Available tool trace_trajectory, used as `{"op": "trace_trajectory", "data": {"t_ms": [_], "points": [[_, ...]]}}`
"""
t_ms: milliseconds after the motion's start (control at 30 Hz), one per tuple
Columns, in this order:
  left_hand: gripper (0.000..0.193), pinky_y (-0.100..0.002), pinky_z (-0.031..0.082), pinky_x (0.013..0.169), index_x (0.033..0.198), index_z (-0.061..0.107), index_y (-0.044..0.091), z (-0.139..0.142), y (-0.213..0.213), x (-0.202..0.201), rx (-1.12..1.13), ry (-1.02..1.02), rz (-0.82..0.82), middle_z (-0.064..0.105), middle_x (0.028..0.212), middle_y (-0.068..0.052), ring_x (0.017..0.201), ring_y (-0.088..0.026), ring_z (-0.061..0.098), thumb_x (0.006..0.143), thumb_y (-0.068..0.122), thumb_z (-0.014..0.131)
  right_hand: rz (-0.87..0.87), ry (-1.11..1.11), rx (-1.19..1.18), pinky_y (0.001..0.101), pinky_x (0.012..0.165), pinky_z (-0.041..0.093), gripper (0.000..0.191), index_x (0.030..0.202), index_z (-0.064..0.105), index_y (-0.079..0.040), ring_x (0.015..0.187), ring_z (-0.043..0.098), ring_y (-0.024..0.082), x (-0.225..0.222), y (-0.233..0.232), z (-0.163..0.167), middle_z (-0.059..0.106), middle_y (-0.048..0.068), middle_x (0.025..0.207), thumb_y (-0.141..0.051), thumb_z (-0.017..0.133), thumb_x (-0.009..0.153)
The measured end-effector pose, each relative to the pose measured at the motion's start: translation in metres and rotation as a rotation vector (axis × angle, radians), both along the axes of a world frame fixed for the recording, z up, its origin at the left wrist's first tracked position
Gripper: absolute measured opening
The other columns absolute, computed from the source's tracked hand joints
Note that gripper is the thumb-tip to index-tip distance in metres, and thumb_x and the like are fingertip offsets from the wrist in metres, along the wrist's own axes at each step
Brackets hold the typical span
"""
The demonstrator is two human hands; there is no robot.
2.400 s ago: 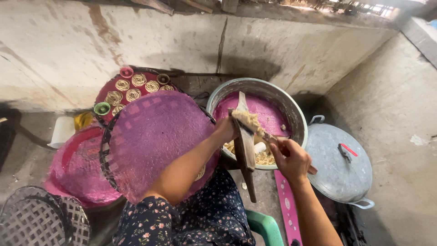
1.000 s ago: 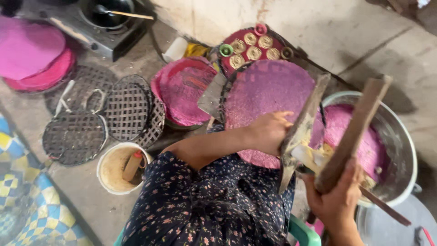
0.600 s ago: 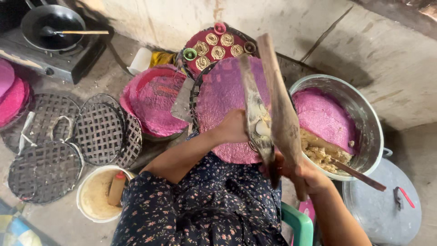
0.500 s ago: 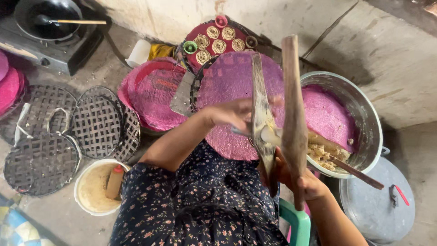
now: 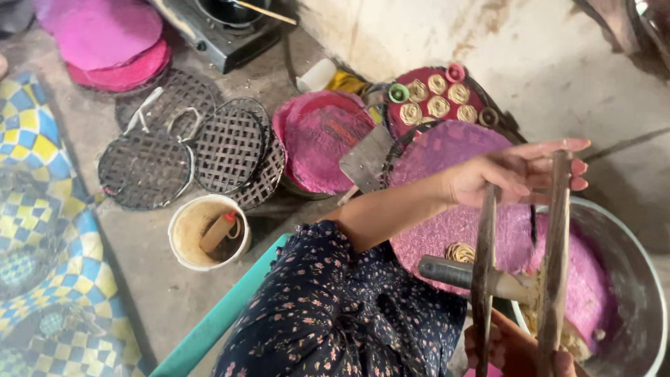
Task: The person sits and uses a wooden hand press to extrude dough into noodle nests on a round tray. They load dough into the press, squeeze the lever to push noodles out, cut the strands, arrange the nests, and cover the tray with a pink mesh cover before pressing more noodles.
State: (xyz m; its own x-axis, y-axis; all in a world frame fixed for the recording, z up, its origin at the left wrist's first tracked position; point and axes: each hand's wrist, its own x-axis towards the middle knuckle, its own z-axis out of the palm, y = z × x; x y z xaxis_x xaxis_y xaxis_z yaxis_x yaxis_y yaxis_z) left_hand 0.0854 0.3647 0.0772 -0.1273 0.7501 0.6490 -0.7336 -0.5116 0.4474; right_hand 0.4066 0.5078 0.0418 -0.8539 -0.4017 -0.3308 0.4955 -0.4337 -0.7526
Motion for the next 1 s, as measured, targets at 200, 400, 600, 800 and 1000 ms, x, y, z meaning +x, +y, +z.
{"op": "trace_trajectory", "data": {"t_ms": [200,400,600,800,1000], "points": [[0.09,-0.054,0.02,0.13,0.166,0.02,0.018,-0.006,0.006,-0.011,0.129,0.042,-0.039,0.03,0.168,-0.013,0.154,-0.028,0.031,0.091,-0.008,0.062,0.057,-0.078,0.068,0.0465,0.081,0.051,0.136,0.161,0.028,-0.002,0.097,0.061,0.039,-0.025,0.018,-0.017,0.06,0.029,0.116,-0.087,0.071,0.064],[0.076,-0.052,0.023,0.131,0.165,0.024,0.011,0.001,0.048,-0.032,0.188,0.026,-0.049,0.039,0.164,-0.017,0.153,-0.03,0.037,0.099,-0.011,0.056,-0.013,-0.191,0.206,0.0468,0.08,0.05,0.137,0.163,0.026,-0.008,0.098,0.06,0.041,-0.03,0.066,-0.046,0.058,0.029,0.119,-0.087,0.074,0.062],[0.062,-0.057,0.028,0.127,0.161,0.03,0.005,-0.019,0.055,-0.04,-0.008,-0.128,0.089,0.046,0.154,-0.024,0.147,-0.036,0.043,0.11,0.026,0.059,-0.057,0.014,-0.154,0.0471,0.081,0.052,0.14,0.17,0.025,-0.005,0.103,0.06,0.043,-0.012,0.105,-0.07,0.057,0.034,0.127,-0.087,0.077,0.07],[0.077,-0.059,0.04,0.119,0.154,0.042,-0.003,-0.018,0.047,-0.043,-0.047,-0.289,0.091,0.053,0.145,-0.033,0.136,-0.045,0.053,0.109,0.057,0.055,-0.037,-0.051,0.185,0.0486,0.088,0.048,0.137,0.161,0.026,-0.008,0.102,0.06,0.041,-0.029,0.06,-0.007,0.056,0.03,0.126,-0.085,0.069,0.056],[0.079,-0.051,0.055,0.108,0.141,0.053,-0.003,-0.032,0.034,-0.038,-0.068,-0.257,0.245,0.069,0.124,-0.027,0.117,-0.041,0.068,0.102,0.065,0.052,-0.03,0.092,0.313,0.0517,0.087,0.049,0.127,0.161,0.019,0.002,0.108,0.059,0.042,-0.023,0.013,0.044,0.054,0.028,0.137,-0.081,0.064,0.077]]}}
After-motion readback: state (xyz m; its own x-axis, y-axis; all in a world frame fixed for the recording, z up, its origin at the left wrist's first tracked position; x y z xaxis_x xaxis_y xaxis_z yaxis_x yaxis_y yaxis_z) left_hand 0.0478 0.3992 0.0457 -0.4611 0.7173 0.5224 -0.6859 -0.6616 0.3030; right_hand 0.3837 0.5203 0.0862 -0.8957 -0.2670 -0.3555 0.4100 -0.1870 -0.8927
